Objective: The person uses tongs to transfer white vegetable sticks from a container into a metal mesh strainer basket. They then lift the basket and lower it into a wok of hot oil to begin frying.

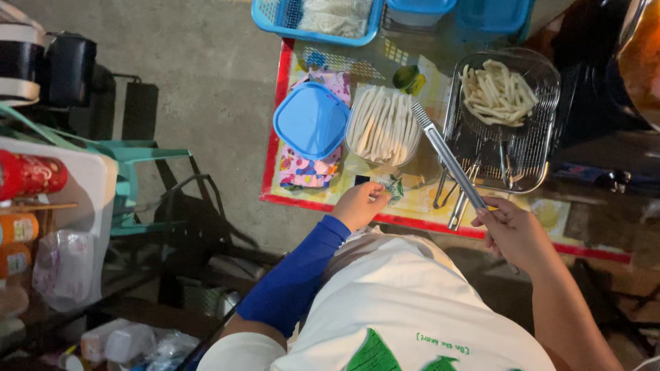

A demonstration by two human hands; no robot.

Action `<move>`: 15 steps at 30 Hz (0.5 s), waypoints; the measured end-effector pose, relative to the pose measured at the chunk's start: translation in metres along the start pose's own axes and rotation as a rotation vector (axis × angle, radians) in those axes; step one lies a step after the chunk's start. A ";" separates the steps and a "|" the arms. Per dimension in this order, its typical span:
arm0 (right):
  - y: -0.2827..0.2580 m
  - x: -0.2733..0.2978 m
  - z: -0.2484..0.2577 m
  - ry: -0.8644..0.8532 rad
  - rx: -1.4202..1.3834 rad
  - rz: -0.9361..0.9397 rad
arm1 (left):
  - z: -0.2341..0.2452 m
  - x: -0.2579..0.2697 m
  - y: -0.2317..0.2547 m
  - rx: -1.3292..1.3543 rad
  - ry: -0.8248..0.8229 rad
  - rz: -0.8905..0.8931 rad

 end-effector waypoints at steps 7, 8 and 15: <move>-0.003 0.012 -0.021 0.055 0.005 0.028 | 0.016 -0.009 -0.013 -0.086 -0.081 -0.068; -0.003 0.013 -0.024 0.071 0.089 -0.030 | 0.018 -0.009 -0.015 -0.094 -0.077 -0.087; -0.012 0.012 -0.045 0.141 0.295 0.125 | 0.031 -0.009 -0.027 -0.097 -0.078 -0.085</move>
Point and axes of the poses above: each hand's wrist, its own x-axis away from the middle knuckle, its own z-axis out of the back of the hand, y = z × x, the point moved 1 cm from there along -x, towards the middle knuckle, and after that the axes turned 14 degrees about -x, right-handed, at the moved point
